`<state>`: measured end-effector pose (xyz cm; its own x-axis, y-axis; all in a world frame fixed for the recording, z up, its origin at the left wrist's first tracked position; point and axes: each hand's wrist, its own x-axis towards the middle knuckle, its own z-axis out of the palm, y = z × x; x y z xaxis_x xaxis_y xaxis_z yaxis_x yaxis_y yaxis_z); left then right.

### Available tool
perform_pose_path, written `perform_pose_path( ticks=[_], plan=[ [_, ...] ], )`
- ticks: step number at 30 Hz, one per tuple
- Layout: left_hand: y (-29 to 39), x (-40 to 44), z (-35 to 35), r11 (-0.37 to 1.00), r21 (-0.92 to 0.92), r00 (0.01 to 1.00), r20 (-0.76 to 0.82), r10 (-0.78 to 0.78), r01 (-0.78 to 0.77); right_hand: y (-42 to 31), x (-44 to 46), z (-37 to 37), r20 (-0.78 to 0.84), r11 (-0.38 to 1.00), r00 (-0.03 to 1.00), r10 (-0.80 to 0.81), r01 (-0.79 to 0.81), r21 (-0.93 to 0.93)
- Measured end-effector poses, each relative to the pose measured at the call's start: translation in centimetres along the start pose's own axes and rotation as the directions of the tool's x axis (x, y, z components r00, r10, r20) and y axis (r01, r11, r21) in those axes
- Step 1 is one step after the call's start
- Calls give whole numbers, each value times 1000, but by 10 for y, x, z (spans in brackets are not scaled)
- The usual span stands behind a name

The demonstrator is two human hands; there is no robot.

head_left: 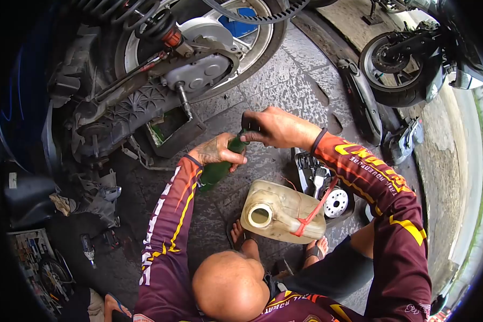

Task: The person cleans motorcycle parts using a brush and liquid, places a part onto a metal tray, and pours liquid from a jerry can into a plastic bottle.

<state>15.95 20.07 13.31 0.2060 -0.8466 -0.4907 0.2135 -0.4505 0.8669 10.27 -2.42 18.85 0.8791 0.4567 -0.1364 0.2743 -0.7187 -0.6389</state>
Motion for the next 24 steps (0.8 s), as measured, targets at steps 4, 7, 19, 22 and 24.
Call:
perform_pose_path(
  ticks=[4, 7, 19, 22, 24],
  plan=[
    [-13, 4, -4, 999, -21, 999, 34, -28, 29, 12, 2, 4, -38, 940, 950, -310, 313, 139],
    [-14, 6, -3, 996, -77, 998, 29, -53, 55, 23, 8, 13, -35, 914, 931, -363, 363, 180],
    [-55, 18, -7, 999, -34, 999, -27, -28, 27, 29, 20, 36, 96, 978, 995, -19, -1, 208],
    [-58, 12, -7, 990, -137, 999, -20, -39, 35, 35, 18, 36, -41, 949, 965, -260, 263, 174],
    [-65, 9, -9, 988, -149, 999, -24, -31, 27, 41, 19, 37, -98, 937, 953, -287, 300, 176]
  ],
)
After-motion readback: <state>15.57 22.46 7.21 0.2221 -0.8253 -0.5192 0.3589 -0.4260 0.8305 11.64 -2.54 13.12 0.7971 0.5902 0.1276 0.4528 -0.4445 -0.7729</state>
